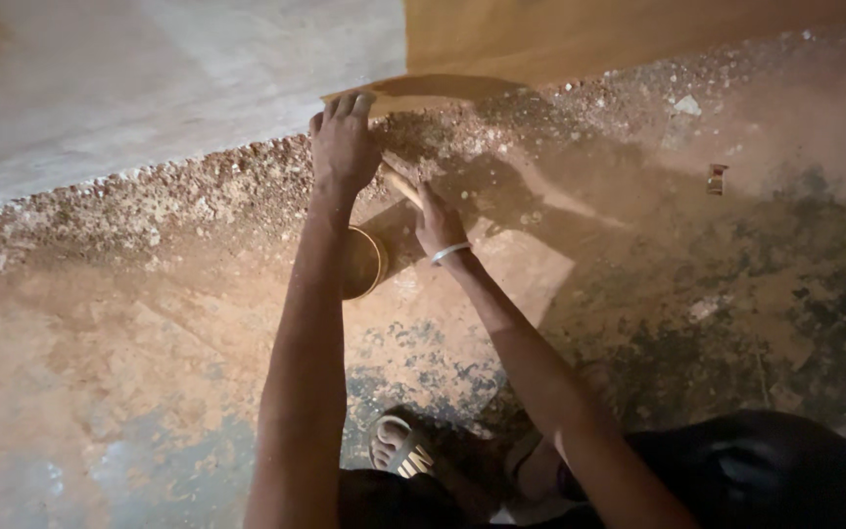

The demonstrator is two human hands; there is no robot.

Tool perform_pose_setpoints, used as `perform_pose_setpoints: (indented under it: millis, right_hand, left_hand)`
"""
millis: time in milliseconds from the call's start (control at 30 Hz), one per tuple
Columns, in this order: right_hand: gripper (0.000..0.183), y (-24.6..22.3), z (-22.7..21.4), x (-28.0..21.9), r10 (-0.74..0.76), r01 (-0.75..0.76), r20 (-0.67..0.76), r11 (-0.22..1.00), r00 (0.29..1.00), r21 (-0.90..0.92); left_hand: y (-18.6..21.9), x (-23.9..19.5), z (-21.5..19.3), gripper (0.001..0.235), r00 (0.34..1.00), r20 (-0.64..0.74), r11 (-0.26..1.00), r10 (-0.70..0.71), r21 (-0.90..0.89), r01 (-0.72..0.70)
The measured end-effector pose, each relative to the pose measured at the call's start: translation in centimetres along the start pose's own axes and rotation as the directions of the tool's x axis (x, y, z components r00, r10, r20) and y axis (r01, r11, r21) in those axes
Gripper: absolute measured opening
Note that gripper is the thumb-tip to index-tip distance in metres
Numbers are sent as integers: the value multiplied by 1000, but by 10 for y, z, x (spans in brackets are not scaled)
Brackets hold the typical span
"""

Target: The person paints a wall with a yellowish-brown paint using a wide brush. They repeatedly dip the brush into a small container and apply the paint in horizontal strokes along the lower section of the wall, gradually covering more area.

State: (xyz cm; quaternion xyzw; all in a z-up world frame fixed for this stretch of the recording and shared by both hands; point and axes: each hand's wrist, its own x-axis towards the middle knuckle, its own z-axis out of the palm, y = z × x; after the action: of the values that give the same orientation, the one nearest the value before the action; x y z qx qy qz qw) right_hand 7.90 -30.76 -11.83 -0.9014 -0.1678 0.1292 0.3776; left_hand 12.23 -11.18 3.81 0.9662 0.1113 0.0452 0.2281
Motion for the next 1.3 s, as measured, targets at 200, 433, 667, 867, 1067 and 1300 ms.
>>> perform_pose_setpoints:
  millis: [200, 433, 667, 867, 1067, 1300]
  right_hand:
    - [38, 97, -50, 37, -56, 60, -436, 998, 898, -4]
    - [42, 183, -87, 54, 254, -268, -668, 960, 700, 85]
    - [34, 83, -33, 23, 12, 20, -306, 995, 952, 100]
    - [34, 63, -37, 16, 105, -105, 3, 991, 994, 81]
    - [29, 155, -71, 41, 207, -125, -466, 971, 860, 202]
    - [43, 139, -74, 46, 43, -50, -628, 999, 777, 6]
  left_hand:
    - [11, 3, 16, 57, 996, 85, 993, 17, 113, -26]
    - [17, -10, 32, 56, 992, 108, 997, -65, 43, 61]
    - [22, 1, 30, 56, 985, 109, 991, -133, 36, 130]
    - [31, 4, 34, 58, 984, 119, 991, -132, 10, 132]
    - [29, 9, 41, 59, 988, 112, 994, -109, 22, 108]
    - [26, 11, 48, 55, 982, 143, 992, -120, -22, 124]
